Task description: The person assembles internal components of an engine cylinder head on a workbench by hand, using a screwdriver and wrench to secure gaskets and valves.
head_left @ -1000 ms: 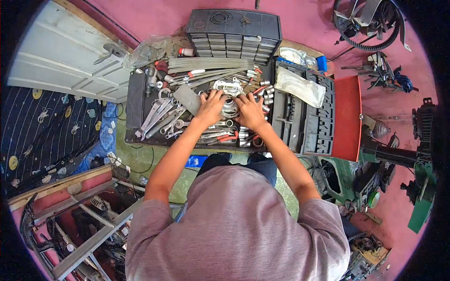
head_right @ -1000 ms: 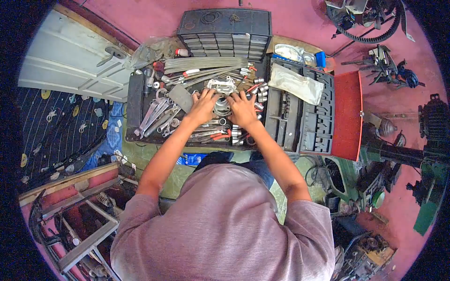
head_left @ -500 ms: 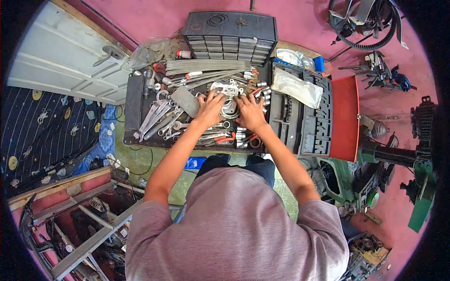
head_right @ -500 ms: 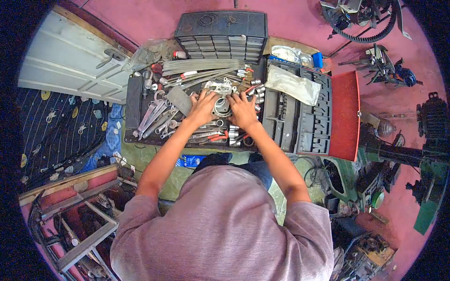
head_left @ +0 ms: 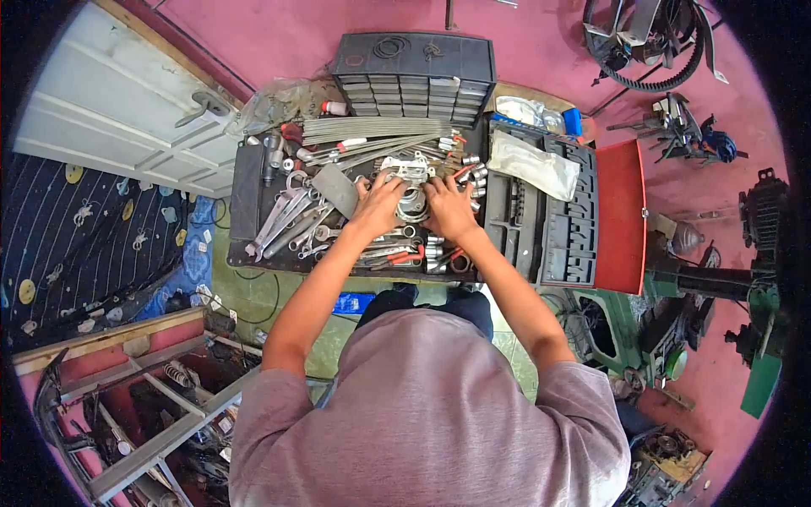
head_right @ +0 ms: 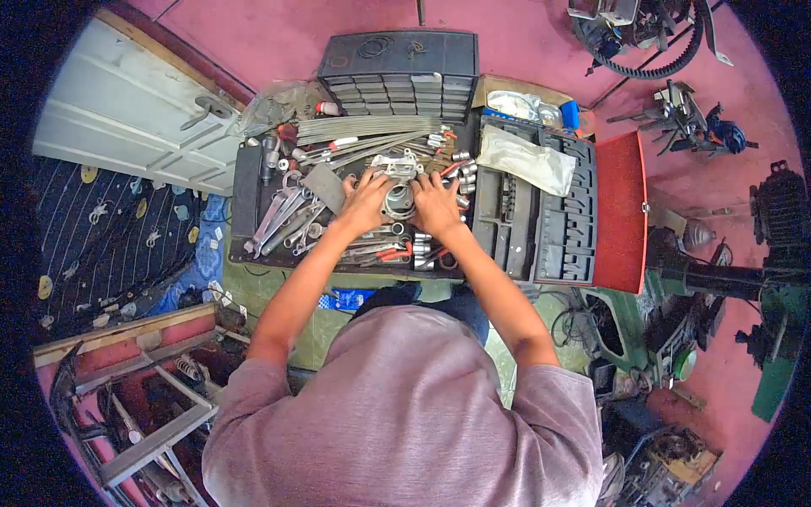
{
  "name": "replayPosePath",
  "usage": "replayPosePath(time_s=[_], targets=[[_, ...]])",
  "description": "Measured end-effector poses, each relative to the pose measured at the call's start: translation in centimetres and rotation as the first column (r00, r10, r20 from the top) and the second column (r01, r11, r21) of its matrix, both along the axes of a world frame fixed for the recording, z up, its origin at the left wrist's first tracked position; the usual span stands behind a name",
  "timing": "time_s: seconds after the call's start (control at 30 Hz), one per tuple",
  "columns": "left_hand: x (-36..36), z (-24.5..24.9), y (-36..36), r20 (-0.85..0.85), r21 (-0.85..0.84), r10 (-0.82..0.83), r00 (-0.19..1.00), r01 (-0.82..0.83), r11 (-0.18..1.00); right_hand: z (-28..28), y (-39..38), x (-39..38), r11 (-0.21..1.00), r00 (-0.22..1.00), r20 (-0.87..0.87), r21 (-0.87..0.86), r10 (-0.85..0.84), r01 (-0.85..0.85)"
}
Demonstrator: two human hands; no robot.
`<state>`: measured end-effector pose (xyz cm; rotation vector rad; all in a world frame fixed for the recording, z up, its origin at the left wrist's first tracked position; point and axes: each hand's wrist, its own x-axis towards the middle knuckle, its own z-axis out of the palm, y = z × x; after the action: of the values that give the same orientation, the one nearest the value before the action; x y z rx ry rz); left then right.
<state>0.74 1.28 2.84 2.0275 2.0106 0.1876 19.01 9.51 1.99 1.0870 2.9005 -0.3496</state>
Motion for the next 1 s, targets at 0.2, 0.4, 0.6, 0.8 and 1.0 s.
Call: replayPosePath(time_s=[0.2, 0.4, 0.6, 0.8, 1.0], targets=[[-0.8, 1.8, -0.7, -0.003, 0.015, 0.009, 1.000, -0.009, 1.000, 1.5, -0.4, -0.4, 1.000, 0.999, -0.048, -0.017, -0.002, 0.001], [-1.0, 3.2, -0.5, -0.059, 0.043, 0.036, 0.998, -0.034, 0.998, 2.7, -0.3, -0.5, 0.997, 0.995, -0.094, 0.070, 0.014, -0.007], [-0.1, 5.5, 0.6, 0.012, 0.121, 0.039, 0.999, -0.041, 0.992, 5.3, 1.3, 0.4, 0.986, 0.999, -0.028, 0.167, 0.027, -0.021], [0.1, 9.0, 3.6, -0.025, 0.231, 0.030, 0.999, -0.023, 0.973, 10.1, 4.3, 1.5, 0.959, 0.985, -0.162, 0.285, 0.058, -0.010], [-0.8, 15.3, 7.3, -0.117, 0.460, -0.047, 0.992, 0.096, 0.883, 17.3, 7.4, 1.9, 0.896, 0.978, -0.205, 0.442, 0.047, 0.050]])
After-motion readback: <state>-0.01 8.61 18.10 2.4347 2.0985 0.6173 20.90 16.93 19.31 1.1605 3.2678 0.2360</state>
